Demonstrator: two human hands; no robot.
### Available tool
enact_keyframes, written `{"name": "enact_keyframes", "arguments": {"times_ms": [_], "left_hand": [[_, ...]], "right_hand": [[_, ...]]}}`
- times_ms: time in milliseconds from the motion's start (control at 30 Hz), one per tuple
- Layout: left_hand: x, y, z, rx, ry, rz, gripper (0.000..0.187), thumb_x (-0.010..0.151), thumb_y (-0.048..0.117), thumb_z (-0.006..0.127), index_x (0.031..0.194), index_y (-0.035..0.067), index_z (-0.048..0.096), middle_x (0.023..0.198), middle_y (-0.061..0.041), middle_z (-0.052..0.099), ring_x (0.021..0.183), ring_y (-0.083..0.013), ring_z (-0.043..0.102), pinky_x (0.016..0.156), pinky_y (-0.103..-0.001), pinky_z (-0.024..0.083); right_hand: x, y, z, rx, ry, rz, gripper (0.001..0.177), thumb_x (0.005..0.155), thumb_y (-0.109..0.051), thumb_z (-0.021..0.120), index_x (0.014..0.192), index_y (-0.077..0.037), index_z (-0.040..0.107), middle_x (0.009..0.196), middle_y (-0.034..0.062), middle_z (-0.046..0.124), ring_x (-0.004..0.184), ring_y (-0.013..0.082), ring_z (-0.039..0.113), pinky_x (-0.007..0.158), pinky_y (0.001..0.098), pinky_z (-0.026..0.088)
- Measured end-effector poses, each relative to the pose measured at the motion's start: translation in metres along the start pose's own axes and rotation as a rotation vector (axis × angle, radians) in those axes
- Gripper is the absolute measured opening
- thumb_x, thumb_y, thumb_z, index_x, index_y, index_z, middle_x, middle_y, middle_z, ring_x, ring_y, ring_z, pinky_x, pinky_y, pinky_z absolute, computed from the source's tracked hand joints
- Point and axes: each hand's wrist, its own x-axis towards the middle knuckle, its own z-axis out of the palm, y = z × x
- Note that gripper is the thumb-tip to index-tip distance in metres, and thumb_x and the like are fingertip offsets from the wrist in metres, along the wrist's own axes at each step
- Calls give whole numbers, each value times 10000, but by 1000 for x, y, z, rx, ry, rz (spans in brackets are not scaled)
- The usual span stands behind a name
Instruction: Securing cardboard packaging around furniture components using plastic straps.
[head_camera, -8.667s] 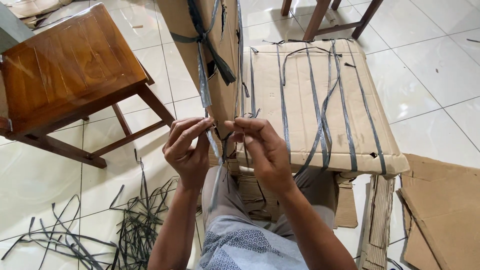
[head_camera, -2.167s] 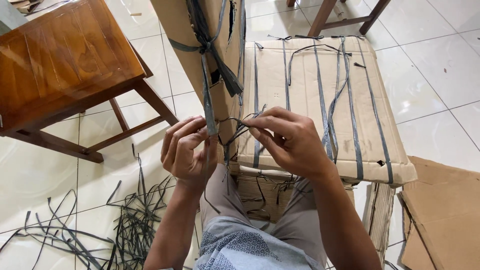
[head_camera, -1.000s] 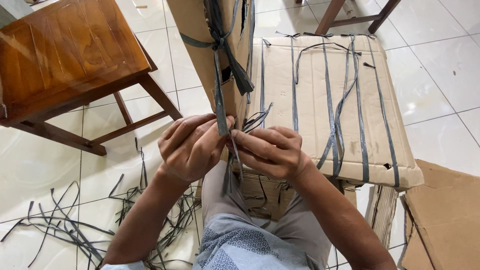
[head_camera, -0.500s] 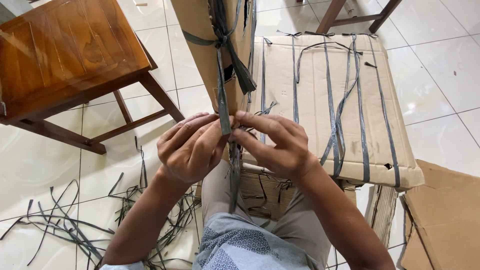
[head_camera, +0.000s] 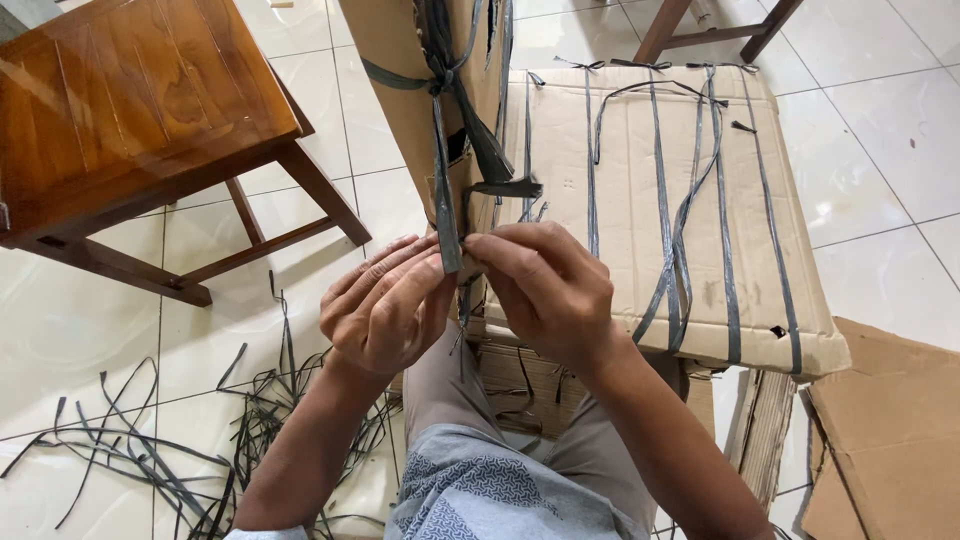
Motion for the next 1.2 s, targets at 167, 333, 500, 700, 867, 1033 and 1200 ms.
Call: {"name": "enact_keyframes", "arguments": {"times_ms": [167,333,500,700,867,1033,1200], "left_hand": [[-6,-3,-1,-48,-5,-5,77,870,-33,766,917,-62,712,820,-204,783,711,-342,783,712,-418,651],[-1,1,1,-38,-3,-20,58,868,-63,751,905,-54,707,816,-202,778,707,-347,781,700,-415,649],[-3,5,9,-30,86,-52,84,830,-12,815,831,37,748,821,-130,757,737,-313,773,691,-395,668],[-4,3,8,29,71,-64,101,849,88,843,803,45,764,801,-133,751,736,-305,764,748,-393,659],[-14,-3,2,26,23,-34,72,864,123,826,837,66,791,826,-122,759,780,-299,759,839,-413,642],[-14,-4,-3,36,-9,-41,67,875,146,823,863,85,799,851,-106,759,821,-279,749,913,-409,620],[-26,-14,-13,113,-74,-52,43,882,81,790,842,78,775,841,-94,740,825,-276,735,897,-414,620]], "right_hand": [[-11,5,4,-51,-14,-18,214,887,-5,756,1089,-75,756,918,95,662,737,236,692,606,349,631],[-1,-10,1,62,-61,115,69,947,-37,681,997,-61,720,837,89,611,708,219,640,595,322,598],[8,-22,-7,370,-124,377,168,1021,-170,600,967,-36,685,765,82,564,672,207,601,561,337,539],[11,-28,-5,454,-97,438,144,1010,-128,608,954,-23,689,743,73,568,672,177,574,565,328,515],[10,-28,-5,475,-98,473,146,1001,-129,617,948,-10,682,709,80,555,642,162,538,552,308,493],[4,-15,-7,512,-143,515,143,967,-111,667,958,29,699,668,100,557,611,155,510,533,295,472],[0,16,-11,483,-103,500,80,957,-10,688,961,71,691,557,69,492,460,100,403,418,259,383]]}}
